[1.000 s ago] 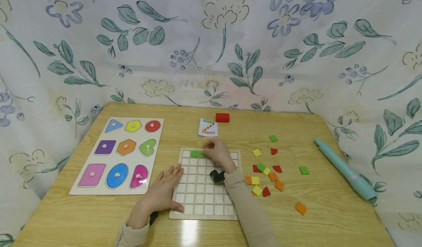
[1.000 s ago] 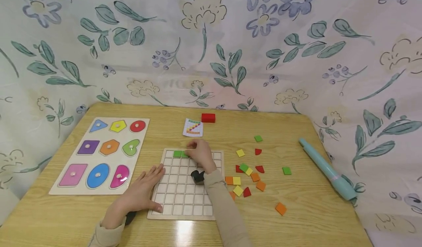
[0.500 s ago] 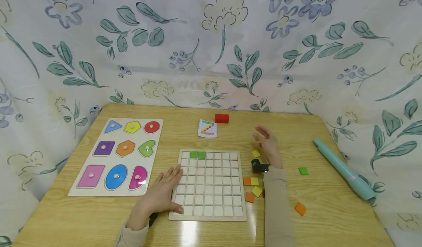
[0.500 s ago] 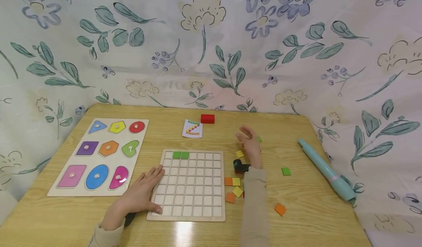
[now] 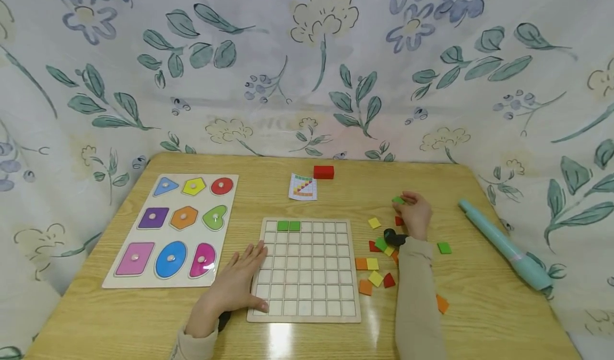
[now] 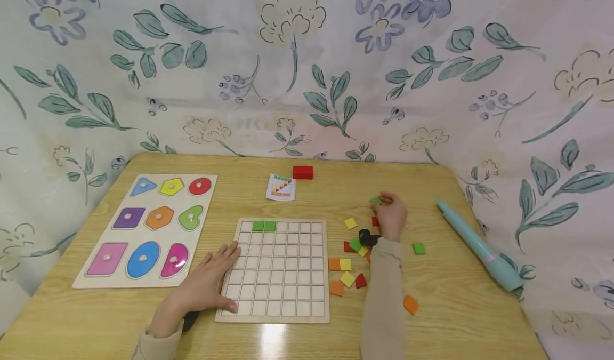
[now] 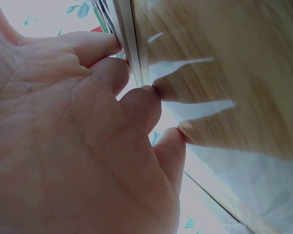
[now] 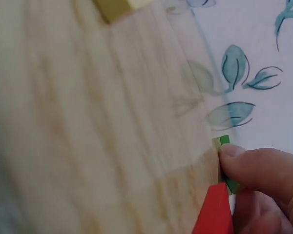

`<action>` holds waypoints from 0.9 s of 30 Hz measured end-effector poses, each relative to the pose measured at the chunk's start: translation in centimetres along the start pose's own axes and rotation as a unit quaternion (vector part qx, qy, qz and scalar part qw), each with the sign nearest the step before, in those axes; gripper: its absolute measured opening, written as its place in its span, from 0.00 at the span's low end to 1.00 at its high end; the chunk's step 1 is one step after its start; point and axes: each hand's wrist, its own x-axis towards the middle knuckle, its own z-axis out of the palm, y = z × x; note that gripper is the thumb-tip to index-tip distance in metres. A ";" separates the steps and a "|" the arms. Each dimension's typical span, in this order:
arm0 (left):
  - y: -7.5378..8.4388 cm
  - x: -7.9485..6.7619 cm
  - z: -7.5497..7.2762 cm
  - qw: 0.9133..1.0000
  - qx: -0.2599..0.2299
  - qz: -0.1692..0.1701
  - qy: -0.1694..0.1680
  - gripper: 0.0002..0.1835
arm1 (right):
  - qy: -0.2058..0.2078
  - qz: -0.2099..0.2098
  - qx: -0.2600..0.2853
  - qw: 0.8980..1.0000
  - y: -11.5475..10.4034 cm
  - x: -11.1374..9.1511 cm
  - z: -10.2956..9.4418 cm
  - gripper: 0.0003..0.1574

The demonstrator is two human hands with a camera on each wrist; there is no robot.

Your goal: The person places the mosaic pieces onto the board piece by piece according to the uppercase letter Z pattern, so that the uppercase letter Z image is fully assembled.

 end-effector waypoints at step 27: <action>-0.1 0.0 0.1 1.000 -0.005 0.003 0.004 0.68 | -0.292 -0.010 0.026 0.956 -6.0 -5.2 7.9 0.18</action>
